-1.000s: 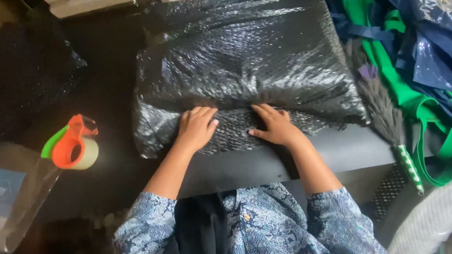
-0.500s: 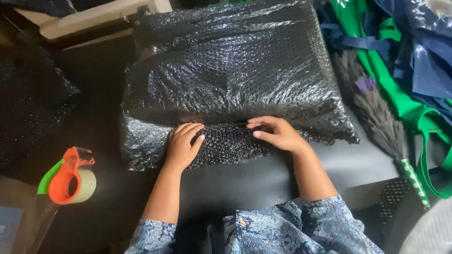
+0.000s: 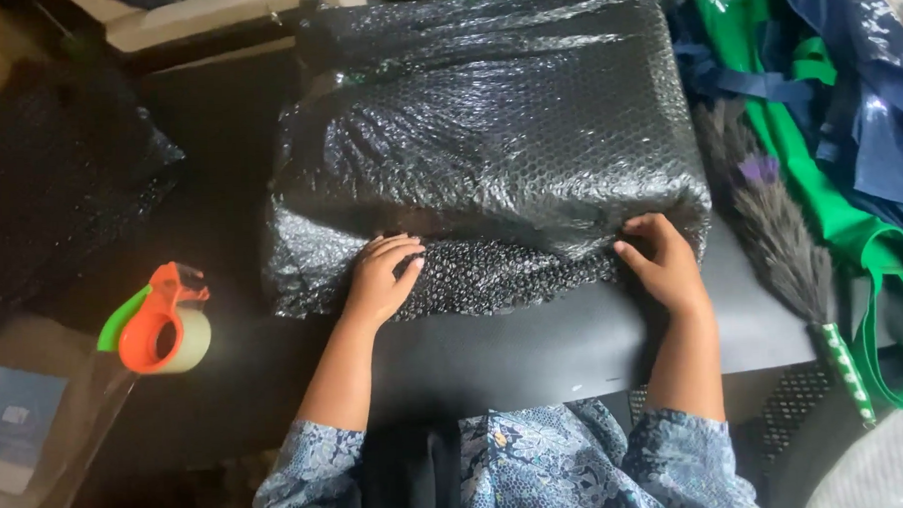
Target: Wrapping an item in black bubble wrap and securing it with adhesive tape using a dispenser.
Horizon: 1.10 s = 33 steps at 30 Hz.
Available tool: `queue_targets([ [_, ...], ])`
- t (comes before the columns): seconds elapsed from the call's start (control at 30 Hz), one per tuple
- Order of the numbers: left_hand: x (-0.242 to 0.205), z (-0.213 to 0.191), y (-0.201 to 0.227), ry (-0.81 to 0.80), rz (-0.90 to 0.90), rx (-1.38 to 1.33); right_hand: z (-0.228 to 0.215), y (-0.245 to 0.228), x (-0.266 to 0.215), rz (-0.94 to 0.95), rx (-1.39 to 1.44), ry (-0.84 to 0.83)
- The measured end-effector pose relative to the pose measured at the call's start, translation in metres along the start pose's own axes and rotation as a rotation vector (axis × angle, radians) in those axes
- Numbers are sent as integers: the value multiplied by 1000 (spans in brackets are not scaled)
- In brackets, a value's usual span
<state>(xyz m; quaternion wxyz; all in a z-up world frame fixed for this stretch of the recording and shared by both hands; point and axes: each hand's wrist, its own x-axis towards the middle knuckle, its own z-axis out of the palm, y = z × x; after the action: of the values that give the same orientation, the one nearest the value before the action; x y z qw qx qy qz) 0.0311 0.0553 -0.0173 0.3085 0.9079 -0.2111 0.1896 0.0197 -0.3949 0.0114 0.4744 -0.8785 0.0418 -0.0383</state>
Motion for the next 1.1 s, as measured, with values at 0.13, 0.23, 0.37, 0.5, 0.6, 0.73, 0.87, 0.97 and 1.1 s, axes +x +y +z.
queue_targets([
  [0.13,-2,-14,11,55,-6,44,13,-8,-13,-106,-115,88],
  [0.23,-10,-52,17,140,-41,148,17,9,-24,-252,-209,237],
  [0.37,-50,-144,-16,449,-197,385,22,63,-50,-368,53,484],
  [0.5,-94,-223,-48,395,-741,744,13,87,-61,-187,476,510],
  [0.6,-100,-241,-42,231,-1080,493,7,84,-47,-203,719,495],
  [0.73,-82,-251,7,66,-1264,483,8,94,-46,-176,812,494],
  [0.87,-99,-255,14,114,-1195,389,10,92,-49,-206,745,477],
  [0.97,-113,-256,35,290,-1221,238,9,81,-51,-192,711,464],
  [1.1,-174,-244,41,583,-1096,-115,10,76,-52,-167,675,458],
])
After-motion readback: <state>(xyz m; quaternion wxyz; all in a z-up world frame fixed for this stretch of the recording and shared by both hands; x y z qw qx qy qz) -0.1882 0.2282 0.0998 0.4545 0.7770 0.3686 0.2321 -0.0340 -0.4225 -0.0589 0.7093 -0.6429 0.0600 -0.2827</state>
